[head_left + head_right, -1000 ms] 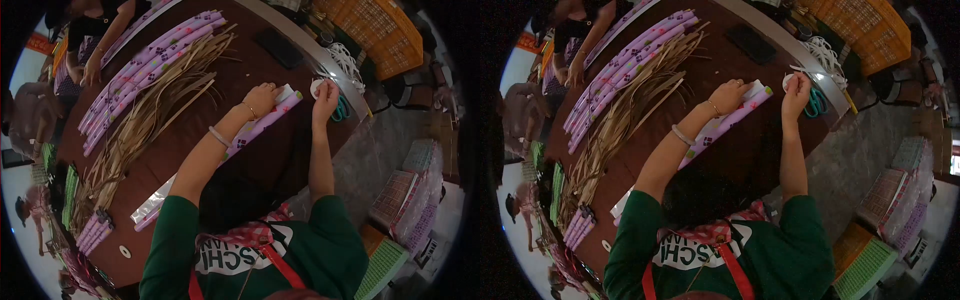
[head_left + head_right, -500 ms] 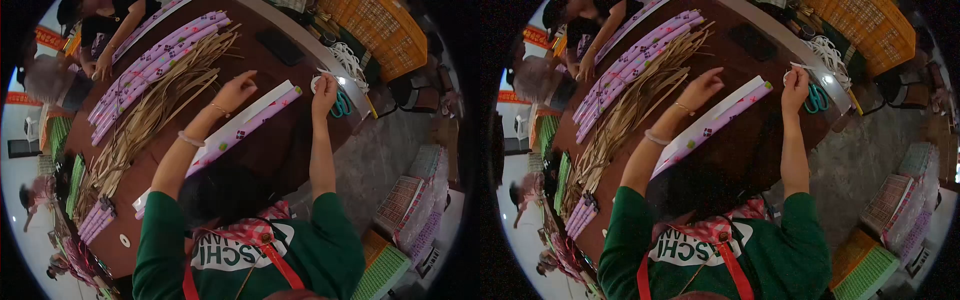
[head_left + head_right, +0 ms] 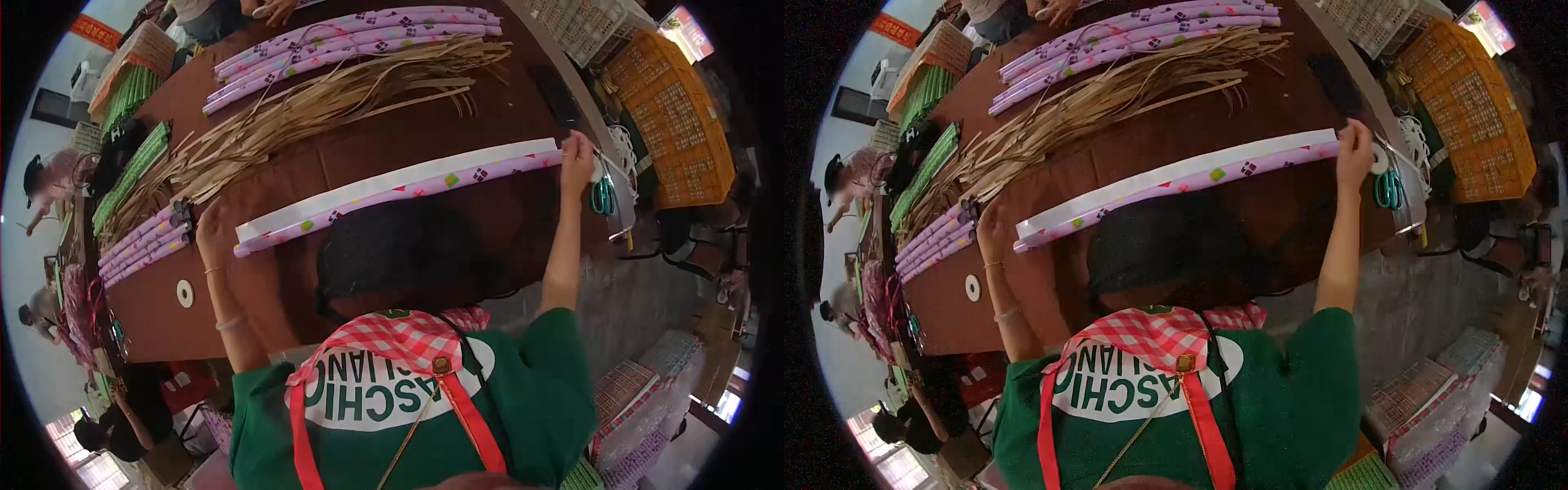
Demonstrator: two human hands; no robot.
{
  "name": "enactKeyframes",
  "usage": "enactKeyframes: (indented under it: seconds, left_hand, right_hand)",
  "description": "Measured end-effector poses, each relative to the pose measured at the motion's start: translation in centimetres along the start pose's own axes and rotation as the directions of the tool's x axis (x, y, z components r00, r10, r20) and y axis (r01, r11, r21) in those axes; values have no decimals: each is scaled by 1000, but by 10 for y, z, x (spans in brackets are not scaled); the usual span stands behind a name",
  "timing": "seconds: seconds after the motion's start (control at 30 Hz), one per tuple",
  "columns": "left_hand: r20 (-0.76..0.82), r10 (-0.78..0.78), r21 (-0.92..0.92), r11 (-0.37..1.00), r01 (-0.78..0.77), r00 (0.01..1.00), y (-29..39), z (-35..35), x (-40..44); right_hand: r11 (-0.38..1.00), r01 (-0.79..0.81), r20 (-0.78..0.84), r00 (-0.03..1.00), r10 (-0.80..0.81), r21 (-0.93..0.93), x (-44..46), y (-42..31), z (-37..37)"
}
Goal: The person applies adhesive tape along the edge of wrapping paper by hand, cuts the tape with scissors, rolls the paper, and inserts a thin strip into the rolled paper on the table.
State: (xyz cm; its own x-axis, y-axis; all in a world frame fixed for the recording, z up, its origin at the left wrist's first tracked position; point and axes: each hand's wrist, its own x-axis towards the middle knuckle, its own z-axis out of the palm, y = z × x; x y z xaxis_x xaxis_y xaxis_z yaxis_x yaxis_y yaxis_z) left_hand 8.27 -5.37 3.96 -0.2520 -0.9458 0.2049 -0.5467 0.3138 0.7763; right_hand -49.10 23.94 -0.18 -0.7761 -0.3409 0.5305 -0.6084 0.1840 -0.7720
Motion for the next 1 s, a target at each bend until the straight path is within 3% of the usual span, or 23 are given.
enactKeyframes:
  seconds: [0.03, 0.07, 0.13, 0.17, 0.23, 0.27, 0.37, 0.43, 0.53, 0.6, 0.67, 0.7, 0.77, 0.83, 0.93, 1.0]
  left_hand:
    - [-37, -103, 3, 995, 103, 994, -54, -7, 2]
    - [-34, -103, -11, 995, 102, 994, -55, -9, -3]
    - [-116, -31, 226, 972, 57, 993, -57, -14, -13]
    - [-112, -29, 215, 975, 53, 993, -64, -13, -13]
    - [-128, 33, 472, 881, 32, 991, -76, -10, -15]
    - [-129, 31, 464, 885, 32, 991, -80, -9, -16]
    - [-38, 6, 426, 905, 11, 999, -84, -9, -23]
    - [-53, -138, 274, 950, 147, 989, -77, -11, -23]
    - [-47, -155, 296, 941, 162, 987, -79, -13, -18]
    - [-46, -161, 318, 933, 167, 986, -72, -14, -18]
    - [-44, -168, 343, 923, 173, 985, -69, -14, -18]
    - [-42, -133, 374, 917, 139, 990, -70, -14, -19]
    - [-35, -94, 399, 911, 100, 995, -81, -15, -22]
    - [-21, -250, 87, 964, 250, 968, -106, -15, -24]
    - [4, -270, 90, 959, 268, 963, -79, -20, -33]
    - [37, -308, 163, 941, 298, 951, -86, -21, -33]
  right_hand:
    - [996, -56, 175, 984, 44, 63, -2, -16, 11]
    - [994, -77, 347, 937, 47, 75, -4, -25, 24]
    - [982, -180, 628, 770, 110, 49, -11, -33, 49]
    - [967, -254, 735, 657, 167, 7, -13, -35, 58]
    - [983, -170, 757, 633, 159, -64, -14, -40, 67]
    - [988, -89, 784, 602, 152, -123, -12, -42, 70]
    - [968, -107, 771, 587, 247, -229, 5, -27, 61]
    - [939, -76, 739, 597, 312, -335, 19, -18, 47]
    - [875, -52, 654, 644, 398, -482, 40, 4, 32]
    - [873, -38, 632, 675, 381, -486, 49, 14, 22]
    - [715, 155, 485, 827, 283, -682, 52, 22, 16]
    - [618, 153, 407, 864, 295, -771, 53, 27, 15]
    - [619, 175, 371, 906, 203, -766, 49, 31, 7]
    - [618, 195, 327, 939, 107, -762, 42, 27, -5]
    - [785, 288, 291, 946, -143, -548, 16, 1, -12]
    - [743, 430, 397, 886, -239, -513, -6, -25, -9]
